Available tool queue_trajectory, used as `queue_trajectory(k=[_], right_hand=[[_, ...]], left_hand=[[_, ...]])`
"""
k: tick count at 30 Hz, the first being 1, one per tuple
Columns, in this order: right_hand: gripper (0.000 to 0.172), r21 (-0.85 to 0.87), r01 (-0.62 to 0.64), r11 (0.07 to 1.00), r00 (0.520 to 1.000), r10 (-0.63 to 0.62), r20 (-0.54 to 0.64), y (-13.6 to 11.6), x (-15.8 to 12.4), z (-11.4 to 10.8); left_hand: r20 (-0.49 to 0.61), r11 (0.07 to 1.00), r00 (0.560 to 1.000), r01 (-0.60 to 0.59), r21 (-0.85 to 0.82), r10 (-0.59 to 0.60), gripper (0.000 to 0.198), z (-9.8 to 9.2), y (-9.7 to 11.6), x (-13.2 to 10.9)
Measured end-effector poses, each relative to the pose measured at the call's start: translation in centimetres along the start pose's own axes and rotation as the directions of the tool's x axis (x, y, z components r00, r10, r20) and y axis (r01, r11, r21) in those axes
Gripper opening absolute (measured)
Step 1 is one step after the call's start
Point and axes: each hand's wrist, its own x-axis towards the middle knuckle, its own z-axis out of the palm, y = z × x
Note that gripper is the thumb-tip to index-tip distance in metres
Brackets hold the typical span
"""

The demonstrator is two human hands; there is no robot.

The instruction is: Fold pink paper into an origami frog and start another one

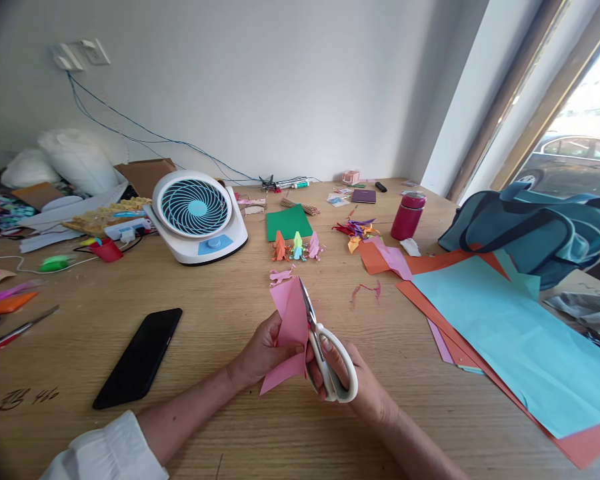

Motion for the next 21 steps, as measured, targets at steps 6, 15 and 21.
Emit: queue_trajectory(k=[6,15,21], right_hand=[[0.053,-0.090,-0.047,0.995,0.999,0.047,-0.011,0.3,-0.5,-0.5],[0.062,-0.158,-0.066,0.985,0.994,0.080,0.079,-0.2,-0.4,-0.2],[0.062,-0.171,-0.077,0.982,0.993,0.090,0.072,-0.2,-0.3,0.0]], left_hand=[[0.078,0.953,0.993,0.109,-0.281,-0.091,0.048,-0.1,1.0,0.0],[-0.052,0.858,0.982,0.134,-0.496,-0.184,0.034,-0.3,1.5,0.3],[-0.073,0.844,0.974,0.146,-0.517,-0.213,0.031,0.0,1.3,0.4]])
